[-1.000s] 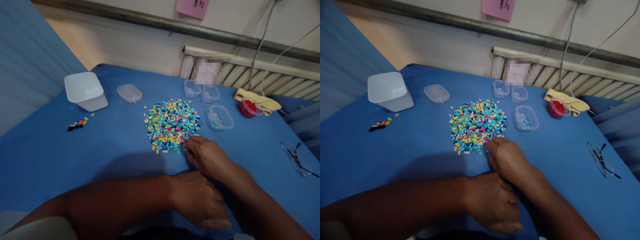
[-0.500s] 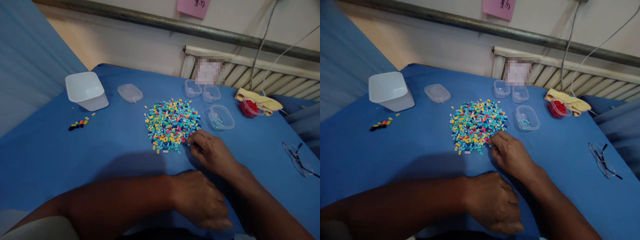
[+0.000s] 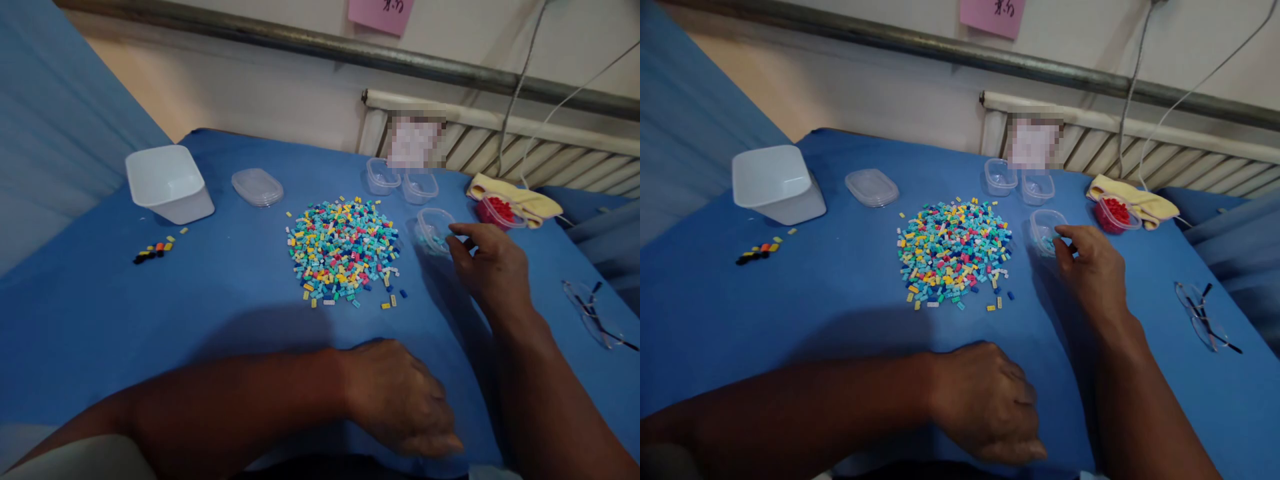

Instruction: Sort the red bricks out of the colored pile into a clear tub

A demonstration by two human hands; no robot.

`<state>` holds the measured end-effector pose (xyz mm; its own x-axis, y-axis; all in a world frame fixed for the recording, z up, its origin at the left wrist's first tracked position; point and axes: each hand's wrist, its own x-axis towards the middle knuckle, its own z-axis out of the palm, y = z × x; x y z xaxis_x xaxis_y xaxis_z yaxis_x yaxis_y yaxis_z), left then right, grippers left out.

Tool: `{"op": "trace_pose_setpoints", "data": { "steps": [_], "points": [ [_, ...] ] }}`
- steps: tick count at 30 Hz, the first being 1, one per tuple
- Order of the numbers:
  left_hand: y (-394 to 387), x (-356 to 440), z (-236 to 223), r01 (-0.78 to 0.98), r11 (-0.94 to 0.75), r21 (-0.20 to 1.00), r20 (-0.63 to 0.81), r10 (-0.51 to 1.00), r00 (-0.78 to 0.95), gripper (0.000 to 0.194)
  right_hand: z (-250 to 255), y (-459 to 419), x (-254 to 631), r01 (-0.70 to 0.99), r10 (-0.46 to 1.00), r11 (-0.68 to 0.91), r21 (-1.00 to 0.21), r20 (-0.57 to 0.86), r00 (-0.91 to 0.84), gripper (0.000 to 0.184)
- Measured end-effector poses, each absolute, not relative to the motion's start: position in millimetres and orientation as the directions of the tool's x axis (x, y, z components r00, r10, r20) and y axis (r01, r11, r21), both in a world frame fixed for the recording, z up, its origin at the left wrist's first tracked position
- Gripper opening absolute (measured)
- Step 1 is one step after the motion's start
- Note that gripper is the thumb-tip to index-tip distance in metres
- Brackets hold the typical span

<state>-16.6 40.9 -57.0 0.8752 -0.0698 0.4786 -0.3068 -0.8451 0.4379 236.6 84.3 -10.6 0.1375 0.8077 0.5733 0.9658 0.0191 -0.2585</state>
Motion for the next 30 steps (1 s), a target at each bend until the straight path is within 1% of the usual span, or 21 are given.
{"op": "trace_pose_setpoints", "data": {
  "steps": [4, 7, 9, 11, 13, 15, 18, 23, 26, 30],
  "points": [
    [40, -15, -59, -0.307, -0.833, 0.461, 0.447, -0.081, 0.891, 0.045, -10, 80, 225, 0.960, 0.802, 0.112, -0.256, 0.594, 0.065, 0.020],
    [40, -15, -59, -0.302, -0.819, 0.487, 0.413, -0.089, 0.906, 0.048, -6, 73, 209, 0.932, 0.836, 0.237, -0.275, 0.546, -0.052, 0.018],
    [41, -15, -57, -0.287, -0.821, 0.494, 0.396, -0.081, 0.915, 0.048, -3, 67, 198, 0.888, 0.873, 0.333, -0.317, 0.460, -0.163, 0.019],
    [42, -16, -54, -0.283, -0.826, 0.487, 0.381, -0.091, 0.920, 0.047, -1, 61, 187, 0.816, 0.895, 0.424, -0.393, 0.320, -0.311, 0.023],
    [42, -17, -52, -0.287, -0.836, 0.468, 0.368, -0.111, 0.923, 0.044, -3, 56, 178, 0.752, 0.874, 0.482, -0.450, 0.183, -0.450, 0.033],
    [43, -17, -50, -0.288, -0.840, 0.459, 0.366, -0.117, 0.923, 0.044, -7, 55, 172, 0.723, 0.843, 0.513, -0.462, 0.112, -0.527, 0.033],
    [42, -17, -51, -0.287, -0.839, 0.463, 0.386, -0.100, 0.917, 0.046, -16, 59, 173, 0.716, 0.838, 0.524, -0.461, 0.126, -0.531, 0.022],
    [41, -15, -55, -0.313, -0.838, 0.446, 0.438, -0.100, 0.894, 0.043, -21, 65, 178, 0.739, 0.868, 0.495, -0.456, 0.289, -0.403, 0.017],
    [40, -16, -56, -0.296, -0.851, 0.434, 0.449, -0.080, 0.890, 0.041, -23, 67, 176, 0.788, 0.874, 0.468, -0.400, 0.344, -0.344, 0.020],
    [41, -16, -56, -0.290, -0.850, 0.440, 0.435, -0.081, 0.897, 0.042, -28, 70, 176, 0.814, 0.862, 0.485, -0.321, 0.332, -0.383, 0.020]
  ]
}}
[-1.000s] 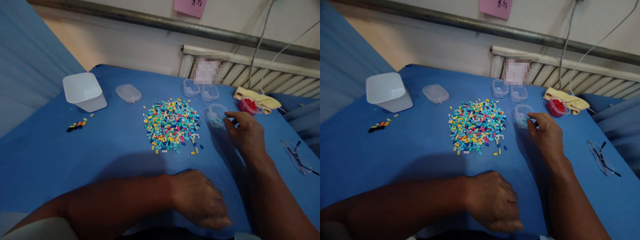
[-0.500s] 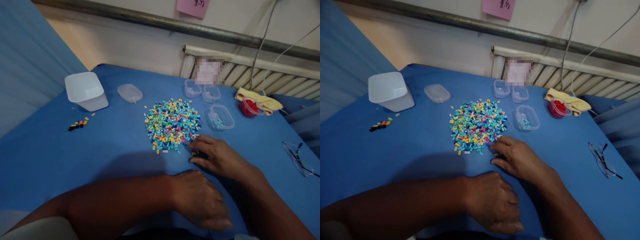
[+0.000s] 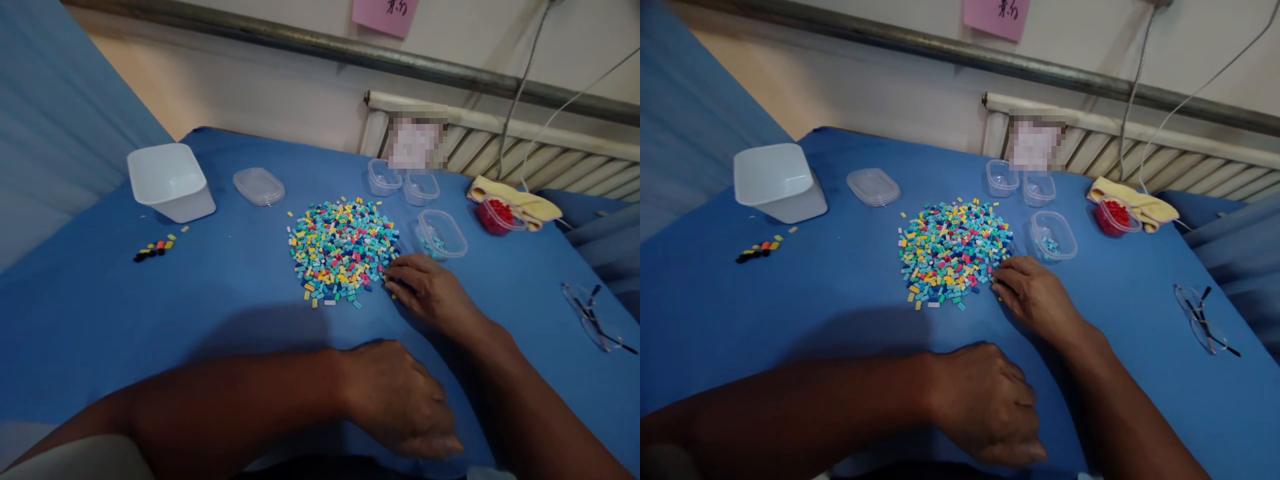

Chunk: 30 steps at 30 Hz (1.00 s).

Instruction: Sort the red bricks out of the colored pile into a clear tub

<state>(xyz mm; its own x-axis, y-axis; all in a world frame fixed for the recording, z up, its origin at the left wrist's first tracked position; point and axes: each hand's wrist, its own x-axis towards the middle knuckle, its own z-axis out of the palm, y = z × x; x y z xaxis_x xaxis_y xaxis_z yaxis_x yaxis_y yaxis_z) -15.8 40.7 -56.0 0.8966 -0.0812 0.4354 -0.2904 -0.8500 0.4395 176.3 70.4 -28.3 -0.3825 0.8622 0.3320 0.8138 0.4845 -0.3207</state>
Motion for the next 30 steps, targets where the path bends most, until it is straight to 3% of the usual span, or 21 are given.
{"op": "trace_pose_setpoints", "data": {
  "steps": [6, 13, 19, 30],
  "points": [
    [40, -16, -56, -0.284, -0.831, 0.477, 0.400, -0.083, 0.913, 0.044, -27, 70, 179, 0.787, 0.850, 0.514, -0.340, 0.327, -0.414, 0.012],
    [39, -17, -57, -0.286, -0.843, 0.456, 0.435, -0.069, 0.898, 0.043, -29, 72, 176, 0.760, 0.807, 0.576, -0.301, 0.358, -0.470, 0.017],
    [40, -16, -55, -0.281, -0.840, 0.465, 0.427, -0.065, 0.902, 0.044, -25, 71, 173, 0.772, 0.829, 0.547, -0.324, 0.335, -0.447, 0.013],
    [41, -14, -54, -0.322, -0.825, 0.464, 0.443, -0.099, 0.891, 0.046, -23, 80, 142, 0.904, 0.920, 0.379, -0.197, 0.185, -0.345, 0.018]
  ]
}}
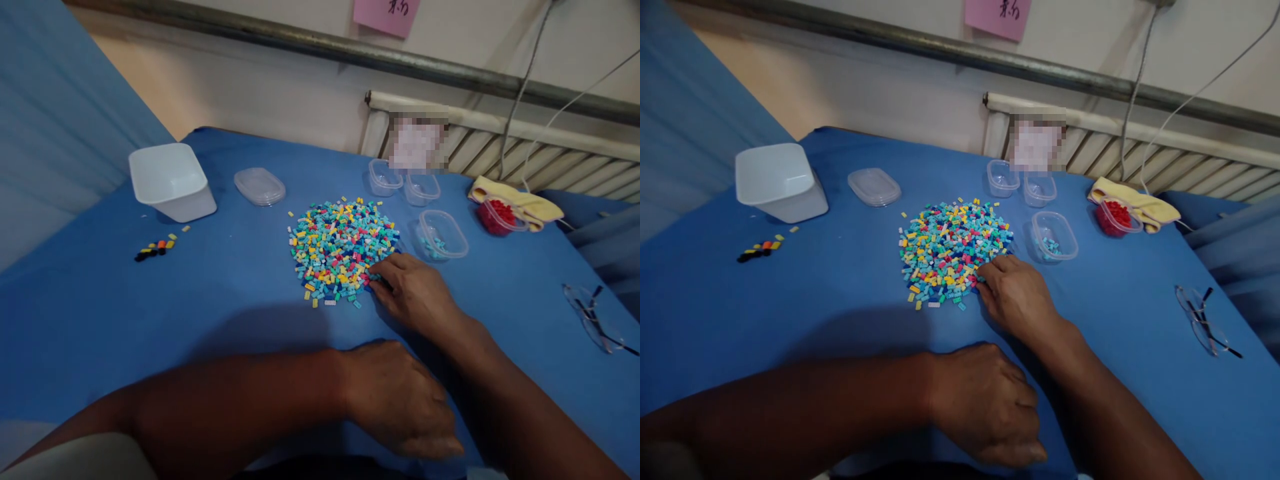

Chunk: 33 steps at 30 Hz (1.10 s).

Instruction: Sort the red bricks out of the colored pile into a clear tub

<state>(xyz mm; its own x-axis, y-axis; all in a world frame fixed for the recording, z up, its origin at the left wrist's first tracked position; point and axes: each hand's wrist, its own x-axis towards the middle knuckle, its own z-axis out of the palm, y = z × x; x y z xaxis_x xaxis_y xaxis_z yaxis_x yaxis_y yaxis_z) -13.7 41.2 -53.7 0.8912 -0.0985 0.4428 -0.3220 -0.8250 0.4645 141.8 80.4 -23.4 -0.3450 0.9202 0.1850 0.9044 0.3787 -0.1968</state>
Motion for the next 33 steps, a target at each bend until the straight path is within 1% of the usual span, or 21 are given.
{"op": "trace_pose_setpoints", "data": {
  "steps": [7, 13, 17, 21, 24, 26, 29, 31, 33],
  "points": [
    [42, -13, -55, -0.320, -0.824, 0.467, 0.442, -0.096, 0.892, 0.044, -20, 77, 144, 0.906, 0.937, 0.350, -0.237, 0.102, -0.335, 0.016],
    [41, -13, -57, -0.320, -0.814, 0.485, 0.446, -0.085, 0.891, 0.046, -17, 76, 144, 0.897, 0.927, 0.376, -0.232, 0.088, -0.366, 0.019],
    [42, -12, -55, -0.333, -0.819, 0.467, 0.443, -0.109, 0.890, 0.045, -19, 77, 142, 0.878, 0.910, 0.413, -0.242, 0.147, -0.388, 0.017],
    [42, -12, -55, -0.316, -0.814, 0.487, 0.409, -0.107, 0.906, 0.046, -16, 75, 139, 0.847, 0.890, 0.447, -0.288, 0.243, -0.387, 0.016],
    [42, -14, -56, -0.311, -0.809, 0.499, 0.414, -0.092, 0.906, 0.049, -9, 76, 145, 0.833, 0.880, 0.450, -0.322, 0.318, -0.352, 0.015],
    [41, -15, -57, -0.309, -0.814, 0.492, 0.429, -0.081, 0.900, 0.048, -4, 78, 160, 0.855, 0.878, 0.407, -0.320, 0.397, -0.269, 0.014],
    [40, -16, -57, -0.298, -0.824, 0.482, 0.421, -0.080, 0.903, 0.047, -2, 86, 195, 0.936, 0.849, 0.228, -0.267, 0.525, -0.057, 0.017],
    [40, -16, -57, -0.289, -0.833, 0.472, 0.411, -0.081, 0.908, 0.046, -5, 92, 218, 0.966, 0.824, 0.114, -0.232, 0.565, 0.039, 0.021],
    [40, -17, -57, -0.290, -0.842, 0.455, 0.421, -0.083, 0.903, 0.045, -10, 95, 233, 0.974, 0.819, 0.074, -0.215, 0.571, 0.064, 0.024]
  ]
}}
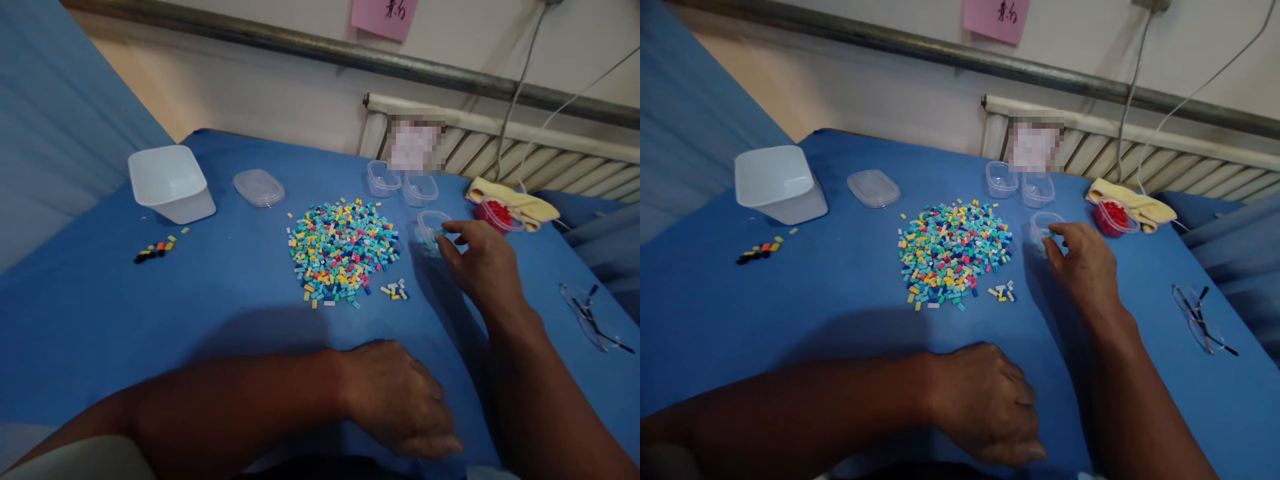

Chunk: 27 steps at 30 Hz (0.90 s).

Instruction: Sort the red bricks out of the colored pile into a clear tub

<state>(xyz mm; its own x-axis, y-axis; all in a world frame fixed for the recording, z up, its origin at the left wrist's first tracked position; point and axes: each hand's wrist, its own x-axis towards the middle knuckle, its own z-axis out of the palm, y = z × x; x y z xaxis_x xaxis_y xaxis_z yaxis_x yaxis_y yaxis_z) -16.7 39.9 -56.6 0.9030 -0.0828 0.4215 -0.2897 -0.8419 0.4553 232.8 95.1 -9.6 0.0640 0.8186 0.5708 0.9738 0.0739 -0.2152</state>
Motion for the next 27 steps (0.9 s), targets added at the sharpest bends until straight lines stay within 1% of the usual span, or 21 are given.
{"op": "trace_pose_setpoints", "data": {
  "steps": [3, 6, 9, 12, 14, 16, 18, 20, 23, 24, 25, 27],
  "points": [
    [40, -17, -57, -0.294, -0.847, 0.443, 0.452, -0.072, 0.889, 0.044, -14, 95, 232, 0.971, 0.812, 0.112, -0.212, 0.583, 0.034, 0.025],
    [40, -17, -58, -0.309, -0.839, 0.448, 0.475, -0.069, 0.877, 0.043, -14, 90, 211, 0.944, 0.819, 0.234, -0.233, 0.571, -0.062, 0.023],
    [39, -17, -57, -0.292, -0.840, 0.457, 0.462, -0.056, 0.885, 0.041, -19, 85, 190, 0.887, 0.873, 0.364, -0.284, 0.437, -0.218, 0.023],
    [39, -17, -56, -0.277, -0.848, 0.451, 0.441, -0.058, 0.896, 0.039, -26, 82, 179, 0.857, 0.901, 0.401, -0.323, 0.308, -0.305, 0.028],
    [39, -17, -56, -0.282, -0.846, 0.452, 0.433, -0.068, 0.899, 0.040, -27, 80, 176, 0.828, 0.899, 0.429, -0.360, 0.260, -0.353, 0.031],
    [39, -16, -57, -0.284, -0.841, 0.460, 0.427, -0.070, 0.901, 0.043, -22, 76, 176, 0.767, 0.886, 0.464, -0.444, 0.235, -0.400, 0.033],
    [39, -16, -57, -0.277, -0.838, 0.471, 0.422, -0.062, 0.905, 0.045, -15, 72, 180, 0.718, 0.890, 0.456, -0.526, 0.240, -0.389, 0.032],
    [40, -16, -56, -0.281, -0.834, 0.475, 0.419, -0.066, 0.906, 0.045, -9, 67, 185, 0.728, 0.917, 0.400, -0.557, 0.235, -0.323, 0.029],
    [40, -17, -54, -0.290, -0.841, 0.457, 0.423, -0.082, 0.903, 0.042, -8, 61, 191, 0.763, 0.940, 0.337, -0.551, 0.154, -0.305, 0.044],
    [40, -17, -53, -0.290, -0.844, 0.451, 0.422, -0.085, 0.903, 0.042, -10, 61, 191, 0.766, 0.940, 0.333, -0.550, 0.124, -0.319, 0.045],
    [40, -17, -53, -0.281, -0.847, 0.451, 0.418, -0.078, 0.905, 0.042, -12, 60, 190, 0.765, 0.937, 0.333, -0.551, 0.105, -0.333, 0.041],
    [39, -16, -55, -0.275, -0.844, 0.460, 0.420, -0.066, 0.905, 0.043, -15, 61, 185, 0.756, 0.933, 0.341, -0.559, 0.099, -0.347, 0.027]
  ]
}}
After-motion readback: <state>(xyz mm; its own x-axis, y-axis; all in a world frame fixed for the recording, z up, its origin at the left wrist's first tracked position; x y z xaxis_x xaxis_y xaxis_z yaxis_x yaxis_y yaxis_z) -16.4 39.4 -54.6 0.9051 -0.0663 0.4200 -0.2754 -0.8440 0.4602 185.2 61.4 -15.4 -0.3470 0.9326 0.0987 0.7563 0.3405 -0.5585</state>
